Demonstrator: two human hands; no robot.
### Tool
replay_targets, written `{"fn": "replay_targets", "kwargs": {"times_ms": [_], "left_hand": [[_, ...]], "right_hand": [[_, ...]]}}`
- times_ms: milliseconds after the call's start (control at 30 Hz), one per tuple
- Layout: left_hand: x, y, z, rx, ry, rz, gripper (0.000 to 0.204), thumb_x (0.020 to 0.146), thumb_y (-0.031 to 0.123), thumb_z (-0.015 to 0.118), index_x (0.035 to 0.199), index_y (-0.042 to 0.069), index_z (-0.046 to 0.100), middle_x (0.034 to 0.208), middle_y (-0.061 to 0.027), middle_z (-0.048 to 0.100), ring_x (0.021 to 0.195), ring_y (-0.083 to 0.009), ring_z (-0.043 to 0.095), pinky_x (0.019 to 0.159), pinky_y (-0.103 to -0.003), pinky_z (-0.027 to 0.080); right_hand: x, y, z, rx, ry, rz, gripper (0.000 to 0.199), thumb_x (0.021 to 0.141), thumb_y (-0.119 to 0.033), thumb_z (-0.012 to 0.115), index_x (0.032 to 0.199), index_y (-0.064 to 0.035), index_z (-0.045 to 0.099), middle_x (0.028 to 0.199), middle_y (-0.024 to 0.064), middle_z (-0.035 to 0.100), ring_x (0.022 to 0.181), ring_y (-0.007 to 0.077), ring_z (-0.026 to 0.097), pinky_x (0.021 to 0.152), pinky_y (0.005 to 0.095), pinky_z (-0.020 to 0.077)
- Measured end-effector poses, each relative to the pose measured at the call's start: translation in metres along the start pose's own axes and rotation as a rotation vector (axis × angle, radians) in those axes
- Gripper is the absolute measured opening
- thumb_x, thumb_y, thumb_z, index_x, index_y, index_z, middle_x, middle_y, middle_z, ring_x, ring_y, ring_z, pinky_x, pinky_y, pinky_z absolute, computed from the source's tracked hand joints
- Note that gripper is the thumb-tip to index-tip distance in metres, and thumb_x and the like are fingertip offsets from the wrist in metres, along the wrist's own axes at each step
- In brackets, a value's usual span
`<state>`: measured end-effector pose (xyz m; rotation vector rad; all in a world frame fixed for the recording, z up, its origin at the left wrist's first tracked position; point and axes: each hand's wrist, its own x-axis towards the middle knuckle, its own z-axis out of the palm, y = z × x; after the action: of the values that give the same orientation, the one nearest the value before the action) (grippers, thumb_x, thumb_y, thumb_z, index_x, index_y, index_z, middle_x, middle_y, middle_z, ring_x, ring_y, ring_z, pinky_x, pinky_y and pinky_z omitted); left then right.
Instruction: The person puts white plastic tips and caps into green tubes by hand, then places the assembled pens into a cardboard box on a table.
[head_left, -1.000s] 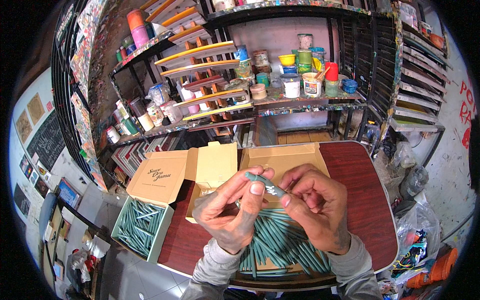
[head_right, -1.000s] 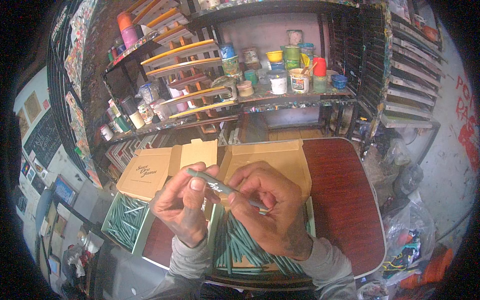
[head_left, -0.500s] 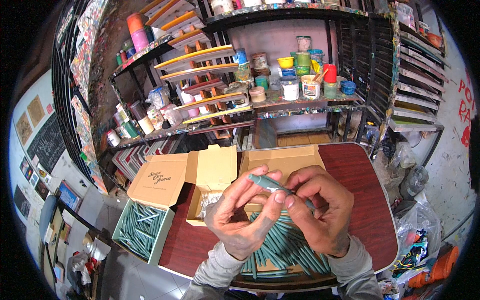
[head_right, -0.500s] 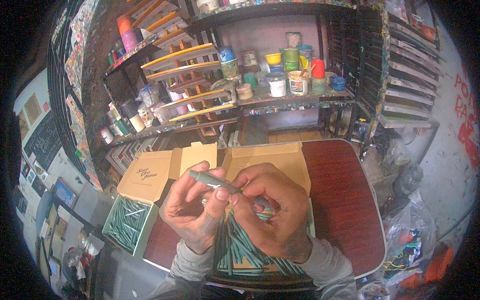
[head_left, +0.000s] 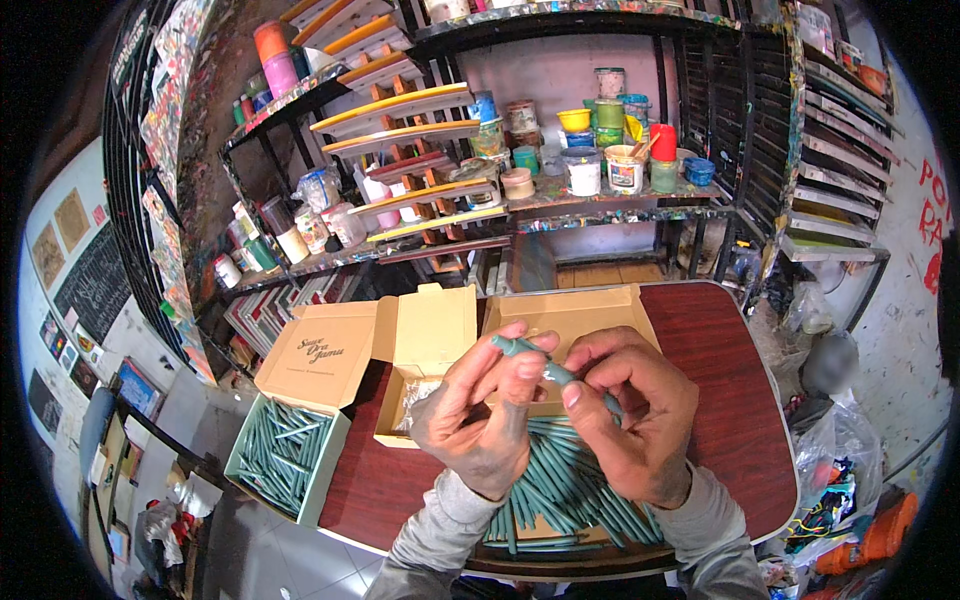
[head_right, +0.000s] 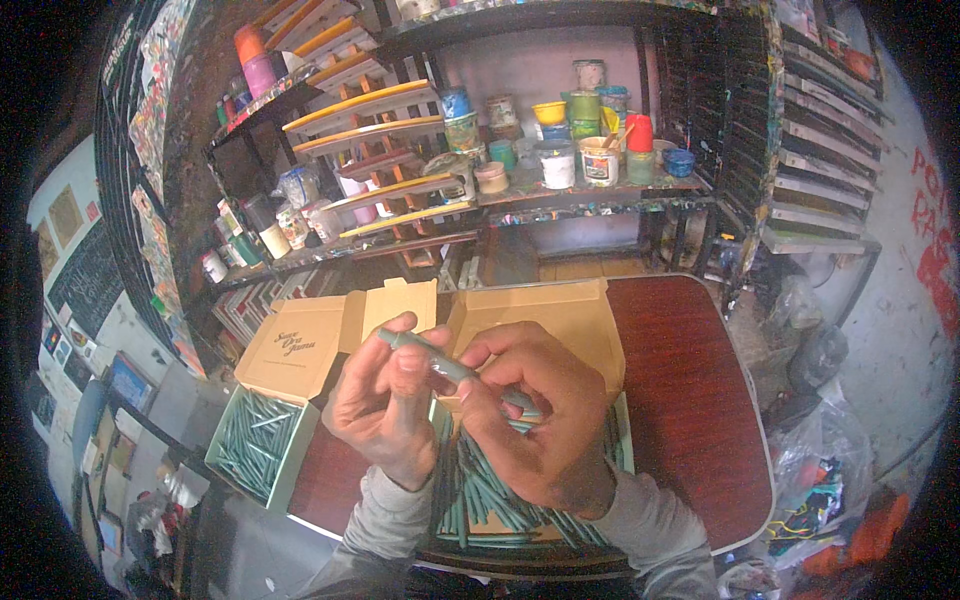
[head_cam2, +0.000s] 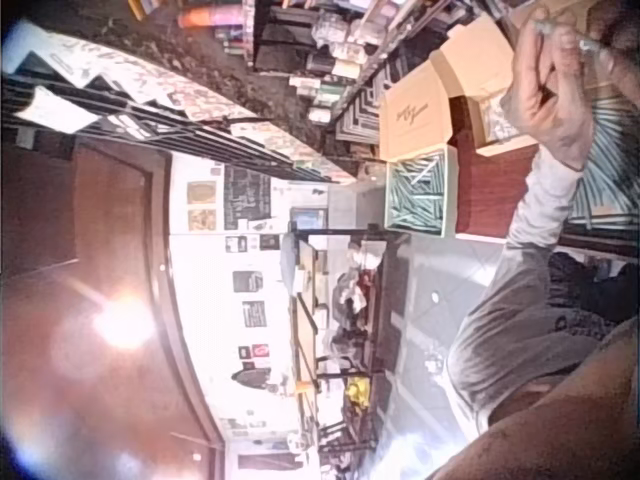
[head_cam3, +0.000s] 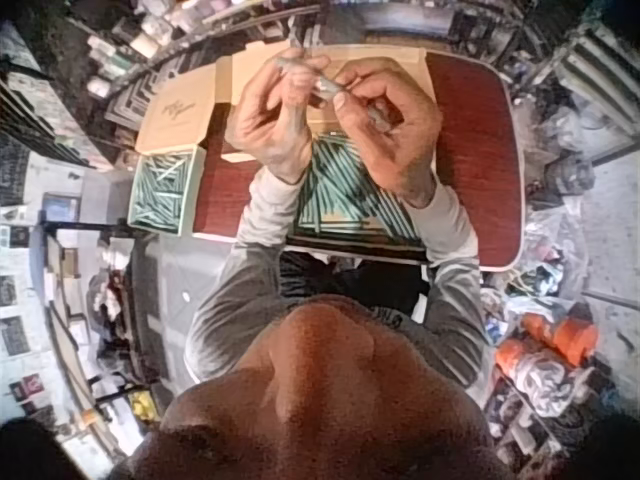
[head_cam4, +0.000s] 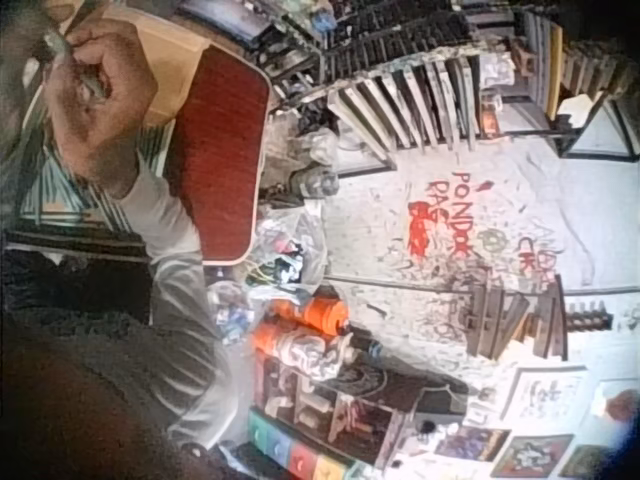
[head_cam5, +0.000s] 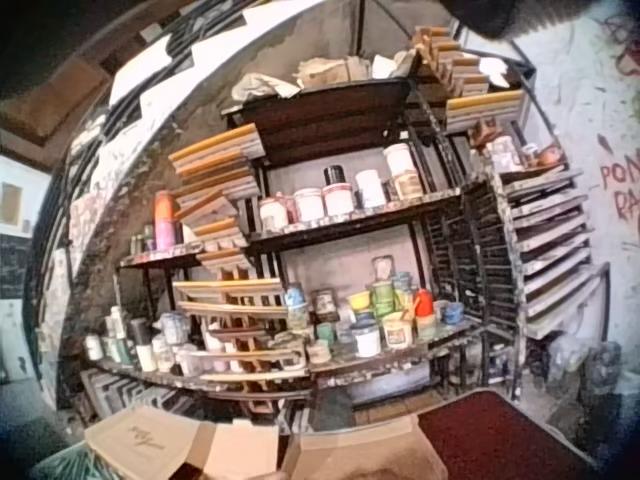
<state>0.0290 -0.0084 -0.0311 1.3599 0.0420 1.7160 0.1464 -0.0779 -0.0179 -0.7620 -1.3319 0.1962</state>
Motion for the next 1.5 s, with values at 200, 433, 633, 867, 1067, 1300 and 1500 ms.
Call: {"fn": "replay_targets", "kwargs": {"times_ms": [200, 433, 633, 867, 1067, 1300, 1500], "left_hand": [[0.012, 0.006, -0.003, 0.276, -0.225, 0.143, 0.045, 0.087, -0.003, 0.074, 0.129, -0.009, 0.057, 0.117, -0.0213, 0.07, 0.099, -0.0264, 0.073, 0.081, -0.034, 0.06], [0.003, 0.002, -0.012, 0.333, -0.092, 0.046, 0.046, 0.089, 0.004, 0.074, 0.13, -0.009, 0.057, 0.111, -0.0227, 0.071, 0.093, -0.0264, 0.073, 0.082, -0.037, 0.06], [0.017, 0.002, -0.007, 0.257, -0.278, 0.068, 0.047, 0.088, -0.001, 0.073, 0.131, -0.009, 0.057, 0.107, -0.0192, 0.073, 0.097, -0.0225, 0.072, 0.089, -0.034, 0.057], [0.013, 0.005, -0.008, 0.049, -0.174, -0.145, 0.052, 0.088, 0.004, 0.076, 0.133, -0.011, 0.054, 0.11, -0.0205, 0.071, 0.096, -0.0235, 0.072, 0.09, -0.035, 0.056], [0.016, 0.004, -0.015, 0.097, -0.081, -0.135, 0.048, 0.089, 0.006, 0.075, 0.132, -0.004, 0.058, 0.114, -0.0237, 0.069, 0.091, -0.027, 0.073, 0.068, -0.032, 0.061], [0.02, 0.015, -0.01, 0.119, -0.055, -0.138, 0.044, 0.09, 0.009, 0.075, 0.128, -0.009, 0.059, 0.095, -0.022, 0.074, 0.077, -0.0176, 0.071, 0.066, -0.027, 0.058], [0.019, 0.015, -0.004, 0.119, -0.007, -0.113, 0.045, 0.091, 0.011, 0.075, 0.127, -0.01, 0.059, 0.092, -0.0221, 0.074, 0.072, -0.015, 0.067, 0.066, -0.028, 0.057]], "right_hand": [[0.002, -0.007, -0.011, 0.138, -0.096, 0.151, 0.004, 0.092, 0.005, 0.063, 0.092, 0.0042, 0.059, 0.108, 0.0147, 0.061, 0.092, 0.0122, 0.06, 0.074, 0.0247, 0.0489], [-0.003, -0.006, 0.002, 0.213, -0.047, 0.194, 0.004, 0.092, 0.005, 0.063, 0.092, 0.0047, 0.059, 0.108, 0.0145, 0.06, 0.095, 0.0124, 0.06, 0.077, 0.0247, 0.0489], [-0.001, -0.005, -0.004, 0.188, -0.038, 0.162, 0.005, 0.093, 0.004, 0.062, 0.093, 0.0045, 0.058, 0.109, 0.0146, 0.06, 0.096, 0.0124, 0.061, 0.078, 0.0236, 0.0483], [-0.001, -0.011, -0.003, 0.252, -0.086, 0.228, 0.004, 0.096, 0.002, 0.061, 0.095, 0.0047, 0.057, 0.111, 0.0132, 0.058, 0.1, 0.0129, 0.06, 0.083, 0.0247, 0.0483], [0.005, -0.013, -0.008, 0.392, -0.187, 0.346, 0.01, 0.097, -0.002, 0.059, 0.103, 0.0062, 0.057, 0.112, 0.0117, 0.055, 0.102, 0.0142, 0.06, 0.091, 0.028, 0.0494], [0.004, -0.006, -0.01, 0.366, -0.235, 0.266, 0.012, 0.098, -0.005, 0.06, 0.101, 0.0046, 0.055, 0.112, 0.0126, 0.055, 0.096, 0.0148, 0.063, 0.08, 0.0276, 0.0542], [0.004, -0.011, -0.011, 0.371, -0.224, 0.375, 0.014, 0.098, -0.008, 0.062, 0.102, 0.0043, 0.055, 0.103, 0.0098, 0.058, 0.092, 0.011, 0.06, 0.08, 0.0259, 0.0516]]}}
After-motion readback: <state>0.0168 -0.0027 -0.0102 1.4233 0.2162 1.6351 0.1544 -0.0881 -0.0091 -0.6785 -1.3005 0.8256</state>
